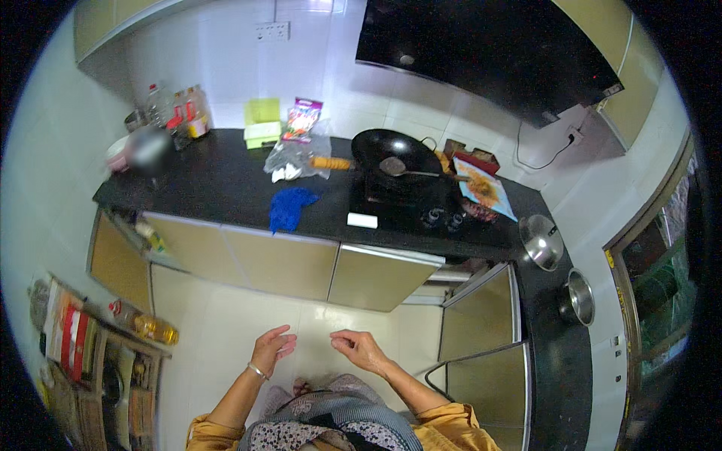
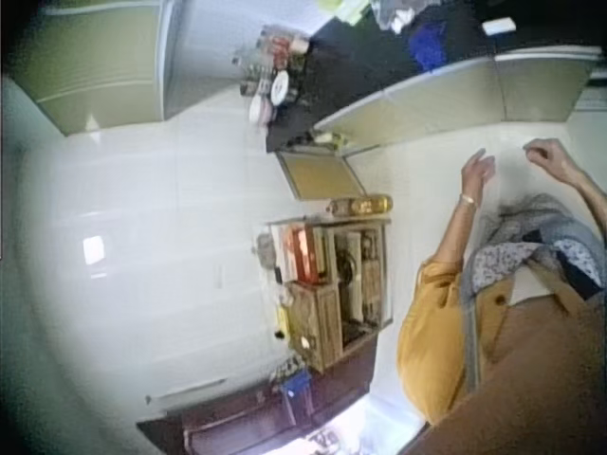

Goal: The person wipes a range hood with a tissue, then carries a wok and a spatula to the sink. They wash the spatula and the wok using a scrubber and water, rinsing both items thoroughly before placing them aside.

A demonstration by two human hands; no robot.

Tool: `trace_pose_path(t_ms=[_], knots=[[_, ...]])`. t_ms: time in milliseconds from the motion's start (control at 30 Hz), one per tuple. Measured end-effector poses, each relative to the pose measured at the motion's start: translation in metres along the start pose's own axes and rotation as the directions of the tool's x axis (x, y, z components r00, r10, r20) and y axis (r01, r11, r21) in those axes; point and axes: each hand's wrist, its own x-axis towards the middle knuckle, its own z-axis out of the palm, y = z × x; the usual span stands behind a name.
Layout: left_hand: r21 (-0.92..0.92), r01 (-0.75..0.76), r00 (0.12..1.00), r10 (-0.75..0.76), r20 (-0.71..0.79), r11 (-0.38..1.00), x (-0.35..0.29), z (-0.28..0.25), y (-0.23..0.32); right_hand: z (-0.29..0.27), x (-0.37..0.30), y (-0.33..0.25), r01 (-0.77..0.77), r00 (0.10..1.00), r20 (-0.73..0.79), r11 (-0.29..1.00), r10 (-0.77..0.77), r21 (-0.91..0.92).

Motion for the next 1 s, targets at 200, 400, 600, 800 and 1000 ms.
trace_pose_path(t_ms=[200, 400, 600, 800, 1000], knots=[[-0.021, -0.057, 0.998, 0.058, 0.037, 0.998, 0.101, 0.027, 0.057, -0.051, 0.123, 0.0, 0.062, 0.998, -0.006, 0.997, -0.063, -0.051], [-0.09, -0.135, 0.987, 0.126, -0.1, 0.987, 0.177, 0.042, 0.115, -0.085, 0.274, 0.014, 0.213, 0.977, 0.0, 0.977, -0.213, -0.003], [-0.218, -0.161, 0.958, 0.1, -0.269, 0.963, 0.206, 0.049, 0.124, -0.074, 0.411, 0.024, 0.257, 0.963, -0.086, 0.966, -0.255, 0.009], [-0.265, -0.18, 0.931, 0.076, -0.358, 0.947, 0.223, 0.046, 0.131, -0.058, 0.551, 0.056, 0.549, 0.698, -0.312, 0.761, -0.645, -0.346], [-0.263, -0.219, 0.912, 0.101, -0.398, 0.94, 0.232, 0.021, 0.155, -0.045, 0.597, 0.046, 0.416, 0.761, -0.274, 0.766, -0.588, -0.49]])
